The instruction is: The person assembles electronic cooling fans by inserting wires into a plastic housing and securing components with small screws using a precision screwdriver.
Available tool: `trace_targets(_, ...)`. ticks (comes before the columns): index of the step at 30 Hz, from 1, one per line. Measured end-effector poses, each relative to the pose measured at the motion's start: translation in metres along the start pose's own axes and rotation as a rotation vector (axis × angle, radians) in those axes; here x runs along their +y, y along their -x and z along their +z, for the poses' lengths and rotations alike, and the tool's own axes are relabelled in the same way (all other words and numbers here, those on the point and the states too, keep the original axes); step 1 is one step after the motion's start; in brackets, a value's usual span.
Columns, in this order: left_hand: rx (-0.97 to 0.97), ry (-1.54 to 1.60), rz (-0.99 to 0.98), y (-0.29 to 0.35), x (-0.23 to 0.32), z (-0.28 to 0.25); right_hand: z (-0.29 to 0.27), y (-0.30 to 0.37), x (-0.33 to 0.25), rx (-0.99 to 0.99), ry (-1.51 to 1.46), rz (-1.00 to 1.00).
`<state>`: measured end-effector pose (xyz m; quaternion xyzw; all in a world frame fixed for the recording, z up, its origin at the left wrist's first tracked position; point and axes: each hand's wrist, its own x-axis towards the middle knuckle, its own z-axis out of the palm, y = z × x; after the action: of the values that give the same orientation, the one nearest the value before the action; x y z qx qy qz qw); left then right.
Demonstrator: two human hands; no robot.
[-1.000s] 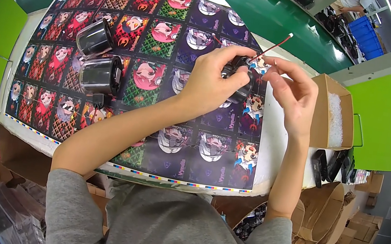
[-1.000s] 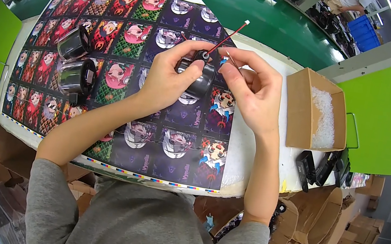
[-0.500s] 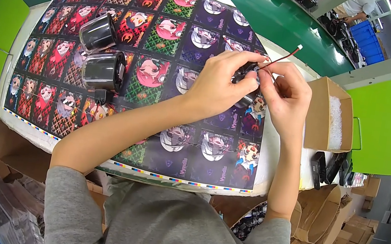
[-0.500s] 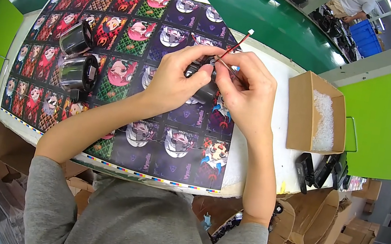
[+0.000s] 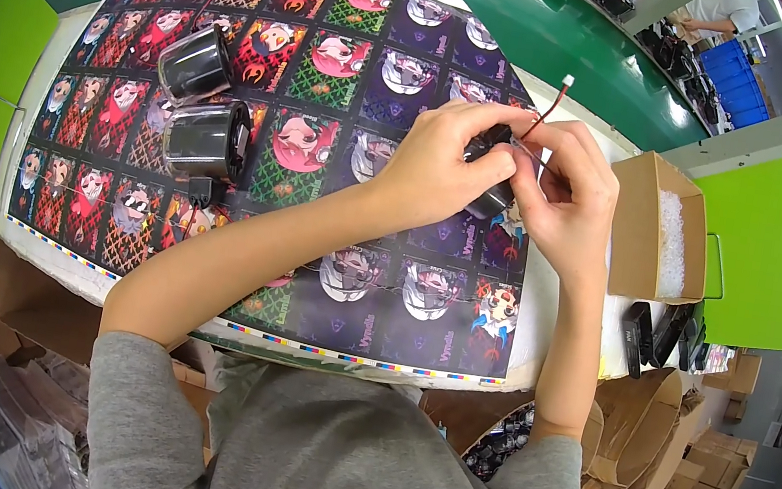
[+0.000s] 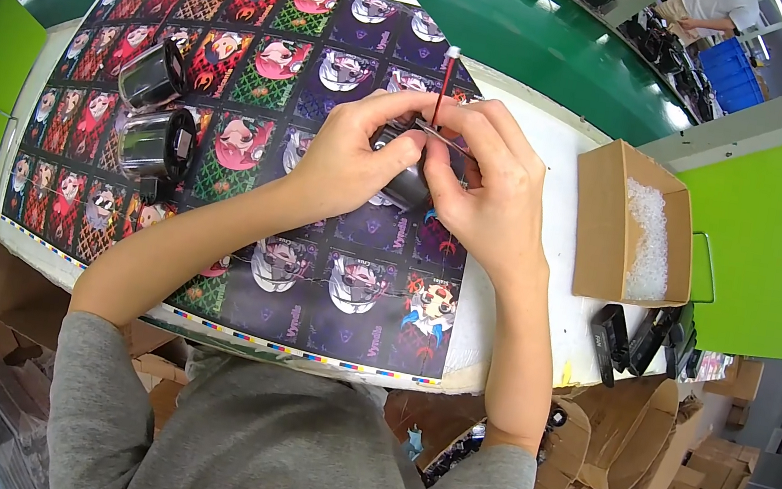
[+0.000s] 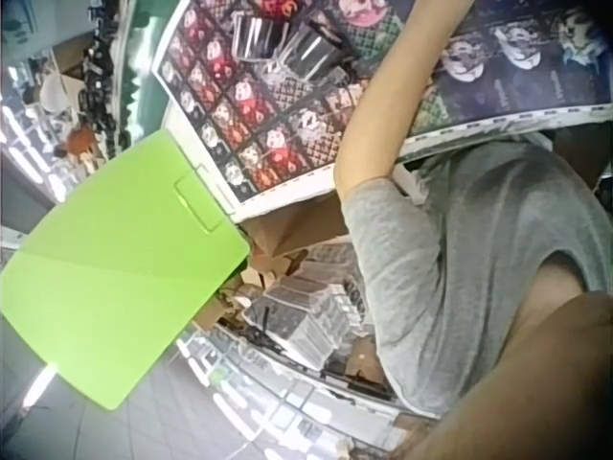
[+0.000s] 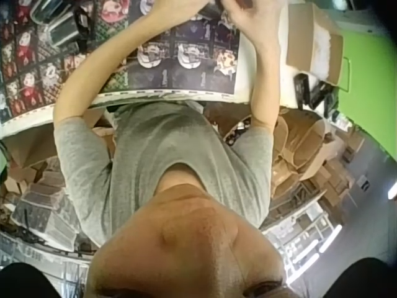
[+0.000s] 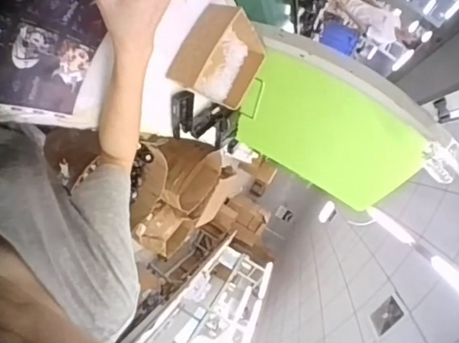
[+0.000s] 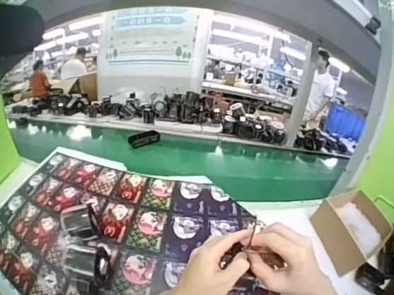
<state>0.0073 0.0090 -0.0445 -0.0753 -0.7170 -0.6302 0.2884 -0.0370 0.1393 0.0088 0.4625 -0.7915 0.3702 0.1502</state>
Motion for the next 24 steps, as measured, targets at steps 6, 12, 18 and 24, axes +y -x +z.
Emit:
trace_targets(6,-0.101,-0.085,-0.103,-0.0006,0.0044,-0.0045,-0.0019,0.0013,0.0021,0.005,0.09,-0.04)
trace_targets(12,-0.033,-0.044,-0.04,0.0006,-0.0015,-0.0012,0.0006,0.0022,0.0057,0.031,0.127,-0.103)
trace_targets(18,-0.071,0.034,-0.081,-0.0006,0.0039,-0.0038,0.0004,0.0006,0.0027,0.01,0.087,-0.028)
trace_targets(24,-0.103,0.042,-0.112,-0.0026,0.0019,-0.0053,-0.0013,0.0,0.0034,-0.018,0.016,0.054)
